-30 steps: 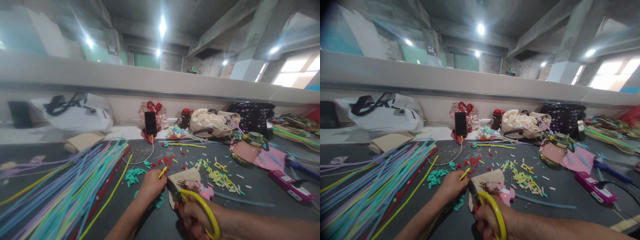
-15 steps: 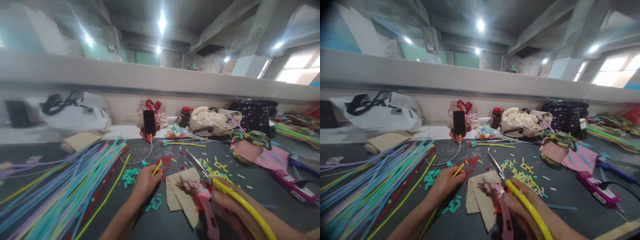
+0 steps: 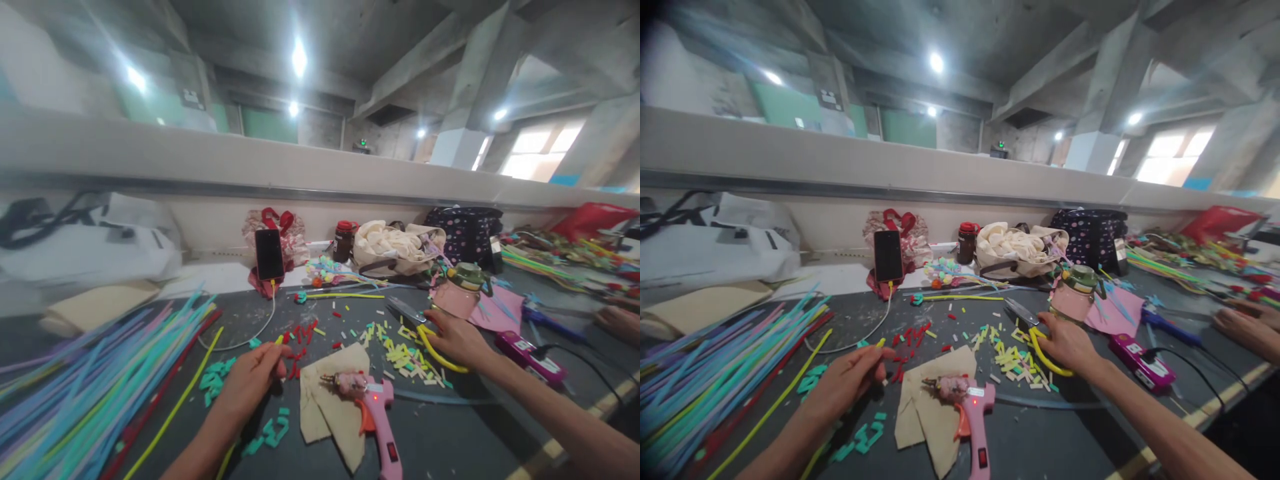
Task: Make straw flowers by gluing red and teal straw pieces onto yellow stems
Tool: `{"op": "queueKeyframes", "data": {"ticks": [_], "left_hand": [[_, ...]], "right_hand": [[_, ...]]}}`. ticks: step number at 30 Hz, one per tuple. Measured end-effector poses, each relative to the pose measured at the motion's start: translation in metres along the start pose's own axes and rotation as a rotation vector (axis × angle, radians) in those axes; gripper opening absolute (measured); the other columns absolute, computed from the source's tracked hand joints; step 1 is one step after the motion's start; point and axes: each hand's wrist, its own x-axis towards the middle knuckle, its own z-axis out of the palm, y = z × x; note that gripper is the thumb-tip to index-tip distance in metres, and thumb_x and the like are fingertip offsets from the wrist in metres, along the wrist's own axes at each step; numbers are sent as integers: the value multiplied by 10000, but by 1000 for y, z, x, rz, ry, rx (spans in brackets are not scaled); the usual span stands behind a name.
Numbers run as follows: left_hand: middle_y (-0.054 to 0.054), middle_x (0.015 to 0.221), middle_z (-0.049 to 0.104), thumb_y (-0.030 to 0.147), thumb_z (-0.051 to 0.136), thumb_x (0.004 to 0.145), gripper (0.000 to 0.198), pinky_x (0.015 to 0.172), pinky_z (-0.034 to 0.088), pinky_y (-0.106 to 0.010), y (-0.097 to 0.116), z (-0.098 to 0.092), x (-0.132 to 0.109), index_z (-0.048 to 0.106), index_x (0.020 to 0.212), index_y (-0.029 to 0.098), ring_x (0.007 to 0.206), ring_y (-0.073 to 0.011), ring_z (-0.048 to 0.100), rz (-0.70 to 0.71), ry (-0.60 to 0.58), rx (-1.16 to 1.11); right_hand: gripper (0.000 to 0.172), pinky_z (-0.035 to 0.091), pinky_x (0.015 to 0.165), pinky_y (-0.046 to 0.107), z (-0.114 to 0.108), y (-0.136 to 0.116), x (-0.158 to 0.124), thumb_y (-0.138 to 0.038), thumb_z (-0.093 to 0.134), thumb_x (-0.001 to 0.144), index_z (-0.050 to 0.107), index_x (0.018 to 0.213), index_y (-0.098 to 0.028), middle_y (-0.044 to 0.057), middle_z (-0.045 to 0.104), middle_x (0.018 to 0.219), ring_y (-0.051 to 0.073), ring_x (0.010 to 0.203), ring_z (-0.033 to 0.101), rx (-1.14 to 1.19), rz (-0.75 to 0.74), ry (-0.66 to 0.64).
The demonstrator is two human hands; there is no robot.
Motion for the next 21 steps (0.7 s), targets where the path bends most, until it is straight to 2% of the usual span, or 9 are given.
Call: {"op": "queueKeyframes", "data": {"ticks": [7,12,16,19,21], "left_hand": [[32,476,495,491,438,700,367,386,238,-195,3,-3,-2,576,638,157,388,-94,347,14,-19,42],[43,452,472,503,449,684,357,370,206,-188,4,-3,-2,553,611,170,365,-84,329,-30,-23,6],[56,400,393,528,434,695,394,362,172,-179,1,-1,-1,519,560,168,352,-76,287,-9,-29,20],[43,442,431,524,438,697,385,362,189,-177,0,1,-1,517,573,167,362,-73,302,9,-39,1],[53,416,389,525,418,709,401,365,193,-176,0,1,-1,508,550,168,360,-73,296,9,-29,31]], "right_hand": [[444,383,663,290,5,16,20,-319,442,765,471,1164,-128,140,634,985,257,859,595,-37,-4,-24],[444,391,682,289,3,30,-2,-330,402,792,419,1207,-171,115,626,1015,242,880,596,-63,58,-43],[405,402,662,308,10,39,-24,-328,370,811,455,1155,-133,141,642,959,261,846,614,-83,156,-78],[407,405,635,328,21,35,-27,-316,362,814,464,1127,-77,185,644,911,285,811,622,-93,210,-90],[418,405,623,327,28,26,-21,-315,374,808,458,1123,-53,197,646,883,289,794,625,-89,221,-87]]}}
